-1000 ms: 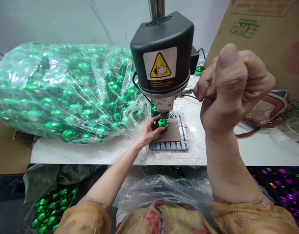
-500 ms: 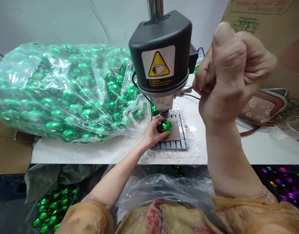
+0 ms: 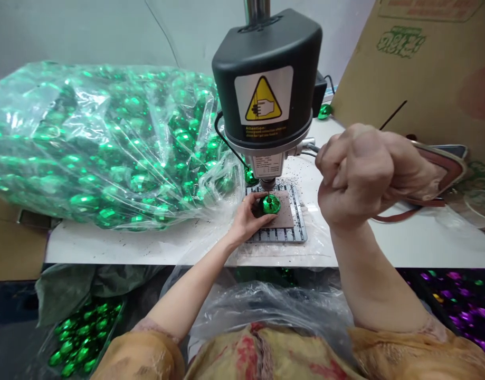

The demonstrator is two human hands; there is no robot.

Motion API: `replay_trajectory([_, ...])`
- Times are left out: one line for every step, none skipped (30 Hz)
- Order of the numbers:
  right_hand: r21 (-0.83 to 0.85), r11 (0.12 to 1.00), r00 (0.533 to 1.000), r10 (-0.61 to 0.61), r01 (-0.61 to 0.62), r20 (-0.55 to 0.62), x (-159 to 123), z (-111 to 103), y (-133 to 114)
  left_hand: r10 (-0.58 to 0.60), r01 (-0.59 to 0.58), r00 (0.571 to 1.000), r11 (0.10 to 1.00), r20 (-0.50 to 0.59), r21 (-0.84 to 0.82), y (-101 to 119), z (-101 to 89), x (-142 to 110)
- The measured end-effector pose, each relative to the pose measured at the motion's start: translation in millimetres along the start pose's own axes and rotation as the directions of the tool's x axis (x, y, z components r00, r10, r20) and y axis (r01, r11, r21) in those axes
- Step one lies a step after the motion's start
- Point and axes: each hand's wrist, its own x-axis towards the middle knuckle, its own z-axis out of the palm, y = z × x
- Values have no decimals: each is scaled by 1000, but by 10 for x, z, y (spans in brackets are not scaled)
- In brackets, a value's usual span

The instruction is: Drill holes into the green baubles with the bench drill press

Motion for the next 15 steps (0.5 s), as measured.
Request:
replay_trajectory([12, 1000, 1000, 17, -17, 4, -12, -17, 2, 0, 0, 1000, 1000, -2, -6, -1, 2, 0])
replay_trajectory([23, 1000, 1000, 20, -21, 4, -20, -26, 6, 0, 0, 1000, 1000, -6, -9, -4, 4, -1])
replay_trajectory([33, 999, 1000, 17, -17, 6, -25, -30, 10, 0, 0, 1000, 1000, -10, -10, -9, 6, -1])
replay_trajectory([42, 999, 1000, 7, -7, 6, -28, -30, 15, 0, 0, 1000, 1000, -13, -9, -14, 8, -1])
replay_trajectory([45, 999, 1000, -6, 6, 6, -33, -28, 20, 1, -1, 1000, 1000, -14, -9, -21, 9, -1])
replay_trajectory([46, 999, 1000, -22, 22, 6, -39, -26, 25, 3, -4, 1000, 1000, -13, -10, -27, 10, 0])
replay_trajectory([46, 998, 999, -45, 45, 8, -48, -25, 30, 6, -6, 1000, 1000, -11, -12, -34, 11, 1])
replay_trajectory([44, 996, 997, -73, 73, 4, -60, -26, 34, 8, -8, 1000, 1000, -9, -15, -41, 11, 2])
replay_trajectory([41, 994, 995, -102, 102, 2, -75, -28, 36, 9, -10, 1000, 1000, -8, -17, -47, 11, 4])
replay_trajectory([38, 991, 992, -128, 128, 0, -90, -31, 39, 11, -11, 1000, 1000, -8, -15, -53, 11, 5])
replay_trajectory([35, 989, 990, -141, 140, 2, -105, -35, 41, 12, -12, 1000, 1000, -7, -12, -59, 10, 6])
replay_trajectory([34, 988, 989, -151, 151, 0, -118, -38, 44, 13, -13, 1000, 1000, -6, -8, -64, 10, 7])
replay_trajectory([36, 987, 987, -158, 158, 2, -127, -41, 49, 14, -14, 1000, 1000, -4, -5, -68, 9, 8])
replay_trajectory([37, 985, 986, -167, 166, 3, -133, -44, 58, 14, -14, 1000, 1000, -3, -3, -72, 9, 9])
replay_trajectory([42, 981, 982, -189, 188, 6, -135, -46, 70, 13, -13, 1000, 1000, -3, 1, -75, 8, 10])
